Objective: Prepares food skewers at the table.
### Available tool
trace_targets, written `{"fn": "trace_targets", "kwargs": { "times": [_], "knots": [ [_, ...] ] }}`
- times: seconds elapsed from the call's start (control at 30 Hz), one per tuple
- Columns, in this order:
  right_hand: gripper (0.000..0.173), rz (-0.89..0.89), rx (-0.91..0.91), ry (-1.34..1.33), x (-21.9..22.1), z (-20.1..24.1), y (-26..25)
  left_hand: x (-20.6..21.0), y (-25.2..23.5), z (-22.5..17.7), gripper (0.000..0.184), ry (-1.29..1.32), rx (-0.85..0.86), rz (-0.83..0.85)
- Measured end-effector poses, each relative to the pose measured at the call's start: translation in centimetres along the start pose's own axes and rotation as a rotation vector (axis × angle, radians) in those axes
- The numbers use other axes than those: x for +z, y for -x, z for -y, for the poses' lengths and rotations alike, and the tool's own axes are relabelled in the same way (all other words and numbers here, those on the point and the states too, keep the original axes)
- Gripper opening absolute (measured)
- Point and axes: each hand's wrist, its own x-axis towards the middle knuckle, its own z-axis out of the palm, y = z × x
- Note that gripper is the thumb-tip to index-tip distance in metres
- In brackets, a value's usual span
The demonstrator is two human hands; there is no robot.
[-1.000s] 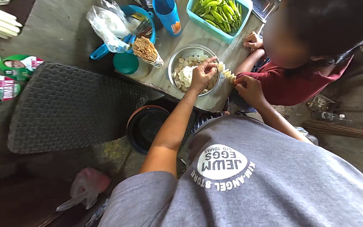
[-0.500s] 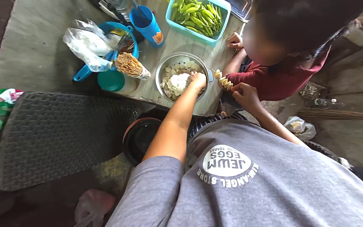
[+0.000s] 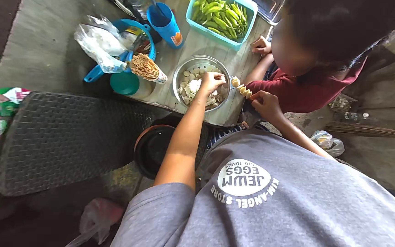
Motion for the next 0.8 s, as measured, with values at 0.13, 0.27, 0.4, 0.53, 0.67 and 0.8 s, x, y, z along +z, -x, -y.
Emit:
{"fn": "trace_targets", "kwargs": {
  "times": [0.13, 0.27, 0.4, 0.53, 0.67, 0.8],
  "knots": [
    [0.019, 0.015, -0.032, 0.009, 0.3, 0.2, -0.5, -0.6, 2.4, 0.5, 0.037, 0.245, 0.077, -0.048],
    [0.020, 0.026, -0.028, 0.013, 0.3, 0.5, -0.8, -1.2, 2.8, 0.6, 0.031, 0.080, 0.083, -0.142],
    [0.020, 0.010, -0.017, 0.017, 0.1, 0.5, -0.9, -1.3, 1.8, 0.0, 0.029, -0.159, 0.110, -0.106],
    [0.020, -0.019, 0.004, 0.006, -0.1, 0.4, -0.5, -0.7, 0.9, -0.3, 0.026, -0.211, 0.245, -0.124],
    [0.020, -0.027, 0.037, -0.013, -0.4, -0.1, 0.1, -0.2, 0.6, -0.7, 0.029, -0.297, 0.225, -0.062],
    [0.020, -0.040, 0.049, -0.030, -0.5, -0.5, 0.3, -1.0, -1.3, 0.0, 0.066, -0.393, 0.037, 0.058]
  ]
}}
